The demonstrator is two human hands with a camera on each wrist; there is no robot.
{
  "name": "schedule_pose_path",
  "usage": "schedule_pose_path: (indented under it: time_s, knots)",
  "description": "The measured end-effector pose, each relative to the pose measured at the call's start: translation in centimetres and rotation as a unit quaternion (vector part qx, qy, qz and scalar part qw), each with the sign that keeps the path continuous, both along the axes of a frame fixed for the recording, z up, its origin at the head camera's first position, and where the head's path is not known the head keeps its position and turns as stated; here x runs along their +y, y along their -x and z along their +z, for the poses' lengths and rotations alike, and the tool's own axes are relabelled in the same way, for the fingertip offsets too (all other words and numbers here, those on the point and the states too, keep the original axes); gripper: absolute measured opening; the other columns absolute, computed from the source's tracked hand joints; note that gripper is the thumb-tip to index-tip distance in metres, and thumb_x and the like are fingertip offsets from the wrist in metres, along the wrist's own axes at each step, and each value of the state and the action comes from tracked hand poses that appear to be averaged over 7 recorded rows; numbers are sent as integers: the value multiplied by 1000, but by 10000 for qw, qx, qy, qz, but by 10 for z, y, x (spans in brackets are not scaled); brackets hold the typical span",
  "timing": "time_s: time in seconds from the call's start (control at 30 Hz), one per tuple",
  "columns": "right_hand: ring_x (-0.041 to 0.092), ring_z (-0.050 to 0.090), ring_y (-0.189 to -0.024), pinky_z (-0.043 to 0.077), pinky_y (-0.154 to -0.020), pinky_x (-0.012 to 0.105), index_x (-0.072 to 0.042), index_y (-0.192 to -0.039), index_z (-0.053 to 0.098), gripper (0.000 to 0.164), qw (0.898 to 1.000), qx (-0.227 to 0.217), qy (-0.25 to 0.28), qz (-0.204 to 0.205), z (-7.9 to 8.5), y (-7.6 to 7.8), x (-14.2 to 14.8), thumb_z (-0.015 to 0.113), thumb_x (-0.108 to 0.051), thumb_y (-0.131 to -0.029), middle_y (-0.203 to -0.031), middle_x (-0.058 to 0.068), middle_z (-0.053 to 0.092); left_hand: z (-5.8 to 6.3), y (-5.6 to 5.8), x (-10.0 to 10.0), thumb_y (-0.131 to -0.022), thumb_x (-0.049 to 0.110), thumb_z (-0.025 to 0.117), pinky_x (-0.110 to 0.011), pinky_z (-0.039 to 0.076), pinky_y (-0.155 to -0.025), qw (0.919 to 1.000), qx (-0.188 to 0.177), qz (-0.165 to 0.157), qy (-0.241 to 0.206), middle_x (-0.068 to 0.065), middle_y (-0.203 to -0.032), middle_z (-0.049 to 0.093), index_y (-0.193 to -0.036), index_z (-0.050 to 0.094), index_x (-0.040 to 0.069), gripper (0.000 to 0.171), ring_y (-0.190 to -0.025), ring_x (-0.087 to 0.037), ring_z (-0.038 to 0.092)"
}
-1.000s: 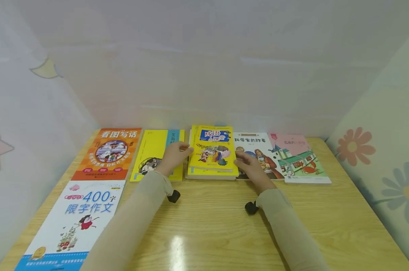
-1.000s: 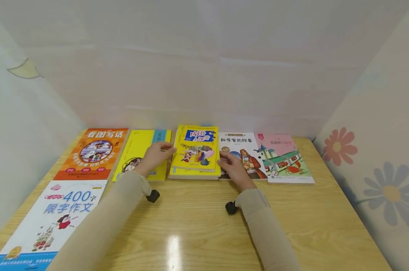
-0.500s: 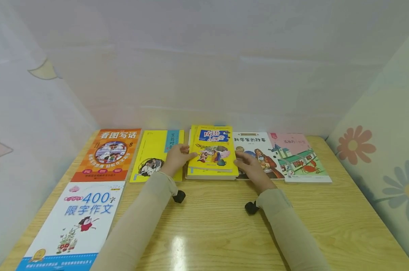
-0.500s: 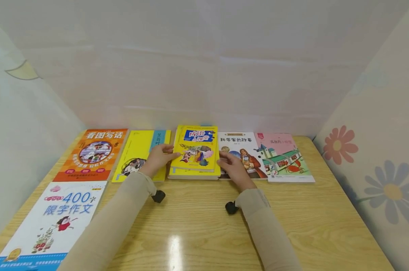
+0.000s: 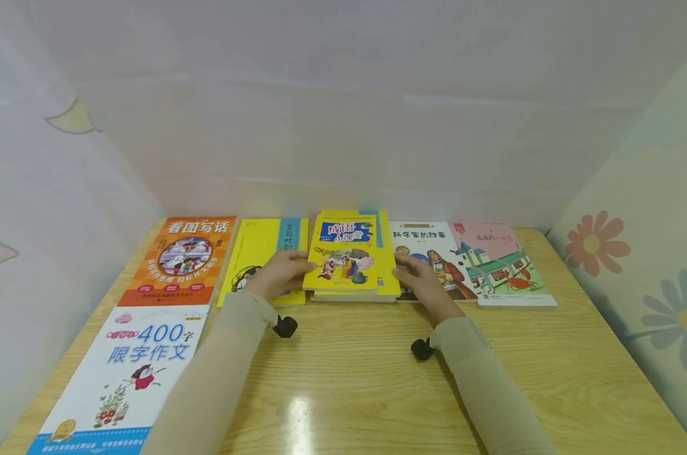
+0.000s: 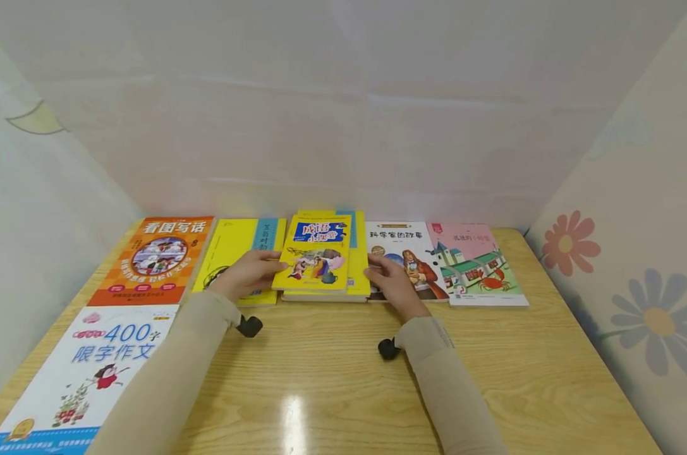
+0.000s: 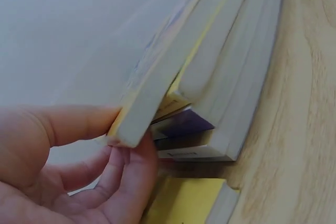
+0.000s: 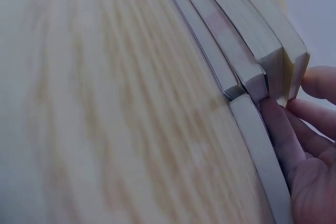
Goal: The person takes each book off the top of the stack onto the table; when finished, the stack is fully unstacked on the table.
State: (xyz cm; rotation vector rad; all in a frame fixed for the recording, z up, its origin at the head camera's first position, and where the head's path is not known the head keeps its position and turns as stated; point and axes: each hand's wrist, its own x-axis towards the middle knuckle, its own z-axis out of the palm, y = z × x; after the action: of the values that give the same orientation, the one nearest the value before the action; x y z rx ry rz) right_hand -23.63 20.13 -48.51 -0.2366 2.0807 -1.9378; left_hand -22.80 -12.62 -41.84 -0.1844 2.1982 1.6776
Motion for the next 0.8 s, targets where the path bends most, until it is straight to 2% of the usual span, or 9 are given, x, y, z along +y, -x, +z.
schedule_pose_path:
  time_s: [0.13,0.4,0.53,0.6,0.8]
  knots:
    - [24,60,-121,45,-110,43,-21,-155,43,54,10000,67,-4,-11,-1,0,0,59,-33,-104,-137,10,59,-1,-3,-6,-101,19,64,-44,49,-106,9997,-167,-85,-148,-17,-151,46,-159,30,5,68,-133,-32,53]
    - [24,60,-121,44,-111,45,-19,-153,45,55,9999,-23,64,-98,-3,0,-1,62,-33,-103,-136,8,60,0,-16,-11,-101,18,65,-37,56,-96,9984,-66,160,-546,-16,-150,49,-159,29,7,70,-125,-29,59]
    - [24,59,-123,43,-111,45,-19,-153,45,56,9999,-68,60,-112,-4,-1,-2,63,-33,-102,-138,7,59,3,-30,-13,-103,16,61,-27,58,-81,9971,100,140,-739,-20,-154,43,-161,23,7,71,-113,-23,63]
    - [25,58,-124,43,-112,46,-18,-153,45,55,10000,-33,47,-79,-3,-1,-2,62,-32,-103,-138,8,59,6,-37,-14,-103,14,59,-25,58,-77,9961,211,126,-842,-22,-155,41,-161,20,6,71,-108,-19,64]
    - [26,52,-132,39,-114,47,-21,-153,45,57,9998,31,-123,-181,-2,1,-2,64,-35,-102,-143,6,56,19,-60,-20,-104,9,55,-36,61,-84,9903,551,139,-1269,-24,-146,51,-159,24,6,64,-101,-20,71]
